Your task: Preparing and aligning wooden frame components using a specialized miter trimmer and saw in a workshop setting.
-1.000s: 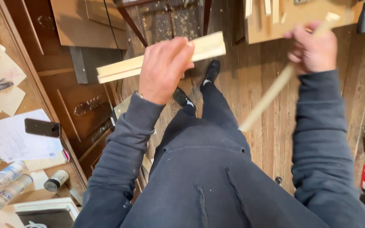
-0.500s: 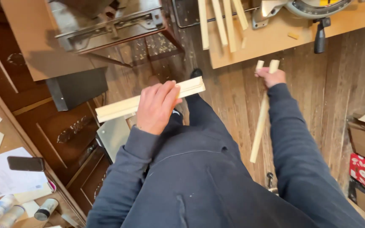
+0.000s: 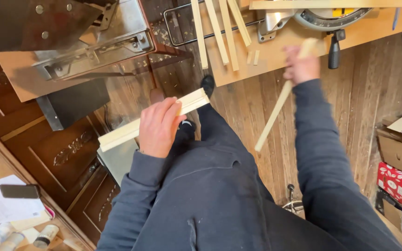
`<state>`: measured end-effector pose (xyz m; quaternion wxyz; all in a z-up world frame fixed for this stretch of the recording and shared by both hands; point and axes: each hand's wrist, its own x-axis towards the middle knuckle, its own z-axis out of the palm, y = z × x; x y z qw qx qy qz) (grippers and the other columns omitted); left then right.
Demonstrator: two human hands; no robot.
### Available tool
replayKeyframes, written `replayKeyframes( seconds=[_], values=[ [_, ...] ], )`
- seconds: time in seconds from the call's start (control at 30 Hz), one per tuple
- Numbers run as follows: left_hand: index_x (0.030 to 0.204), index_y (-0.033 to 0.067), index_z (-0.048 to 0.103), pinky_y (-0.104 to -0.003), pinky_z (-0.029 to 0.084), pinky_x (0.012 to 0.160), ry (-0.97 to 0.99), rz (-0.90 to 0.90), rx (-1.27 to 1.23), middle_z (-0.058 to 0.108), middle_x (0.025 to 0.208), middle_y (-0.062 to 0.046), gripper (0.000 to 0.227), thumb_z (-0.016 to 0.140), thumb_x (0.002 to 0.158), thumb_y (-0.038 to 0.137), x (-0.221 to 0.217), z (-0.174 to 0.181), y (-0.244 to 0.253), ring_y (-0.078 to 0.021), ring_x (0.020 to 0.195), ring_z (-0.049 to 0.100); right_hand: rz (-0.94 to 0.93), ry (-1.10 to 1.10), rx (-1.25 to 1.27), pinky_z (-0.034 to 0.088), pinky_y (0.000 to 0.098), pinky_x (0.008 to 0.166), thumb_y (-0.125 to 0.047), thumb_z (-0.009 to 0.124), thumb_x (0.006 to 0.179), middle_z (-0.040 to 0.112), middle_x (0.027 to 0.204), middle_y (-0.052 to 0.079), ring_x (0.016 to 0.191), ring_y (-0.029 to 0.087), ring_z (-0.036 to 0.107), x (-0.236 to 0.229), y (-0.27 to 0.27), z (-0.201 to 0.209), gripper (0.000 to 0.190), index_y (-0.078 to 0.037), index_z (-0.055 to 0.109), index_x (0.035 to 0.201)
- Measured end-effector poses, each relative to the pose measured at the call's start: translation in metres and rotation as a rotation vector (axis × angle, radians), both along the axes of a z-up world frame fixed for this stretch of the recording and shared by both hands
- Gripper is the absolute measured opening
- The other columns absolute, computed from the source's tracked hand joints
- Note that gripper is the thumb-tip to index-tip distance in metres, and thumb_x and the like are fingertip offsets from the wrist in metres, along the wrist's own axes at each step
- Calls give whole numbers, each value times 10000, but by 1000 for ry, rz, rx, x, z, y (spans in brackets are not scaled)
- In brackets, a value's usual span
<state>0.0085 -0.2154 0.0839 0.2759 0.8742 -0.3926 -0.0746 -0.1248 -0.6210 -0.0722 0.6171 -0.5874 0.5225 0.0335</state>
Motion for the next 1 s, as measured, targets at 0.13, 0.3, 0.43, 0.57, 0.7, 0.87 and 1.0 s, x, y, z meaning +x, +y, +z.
replayKeyframes(
  seconds=[0.13, 0.3, 0.43, 0.57, 0.7, 0.87, 1.0],
  values=[
    [1257, 52, 655, -433, 476, 977, -10, -18, -18, 637, 1309, -74, 400, 797, 906, 180, 3, 0, -10, -293, 1158, 613, -173, -453, 168, 289, 218, 450, -350, 537, 1133, 461, 723, -46, 509, 47, 313, -5, -17, 104, 293, -73, 630, 1103],
    [1249, 54, 653, -435, 476, 982, -38, -25, -71, 633, 1306, -75, 405, 807, 896, 176, 2, 1, -23, -294, 1159, 608, -190, -638, 359, 291, 224, 489, -263, 557, 1174, 461, 741, -31, 527, 49, 319, -16, 10, 111, 207, -74, 642, 1183],
    [1244, 48, 645, -433, 478, 978, -52, -64, -134, 630, 1307, -84, 401, 811, 900, 168, 5, 4, -30, -289, 1165, 609, -34, -470, 601, 273, 221, 474, -186, 581, 1112, 559, 794, 18, 527, 47, 339, -21, 61, 83, 197, 3, 619, 1071],
    [1244, 33, 646, -440, 485, 989, -137, -92, -148, 625, 1307, -87, 393, 790, 911, 186, 5, 12, -31, -294, 1154, 598, 64, -509, 541, 257, 209, 428, -202, 551, 1062, 642, 877, 60, 465, 40, 312, 12, 96, 147, 260, 6, 663, 1170],
    [1219, 21, 646, -434, 486, 967, -275, -175, -118, 620, 1294, -101, 328, 735, 951, 188, 13, 19, -26, -287, 1147, 603, 364, -375, 472, 269, 216, 433, -186, 593, 972, 733, 1004, 11, 480, 33, 335, 30, 123, 163, 324, -88, 649, 1275],
    [1185, 8, 665, -407, 484, 911, -430, -370, -145, 632, 1212, -105, 298, 638, 932, 162, 7, 10, -10, -250, 1021, 598, 504, -135, 271, 303, 251, 471, -238, 736, 1011, 509, 668, -33, 526, 62, 415, 8, 147, 133, 275, 23, 663, 1055],
    [1184, 21, 673, -402, 480, 888, -393, -384, -160, 631, 1181, -98, 261, 636, 966, 159, 0, 6, 6, -259, 1008, 603, 449, -71, 175, 330, 249, 478, -240, 756, 961, 550, 665, -41, 533, 60, 444, 8, 177, 150, 233, -18, 711, 1016]
  ],
)
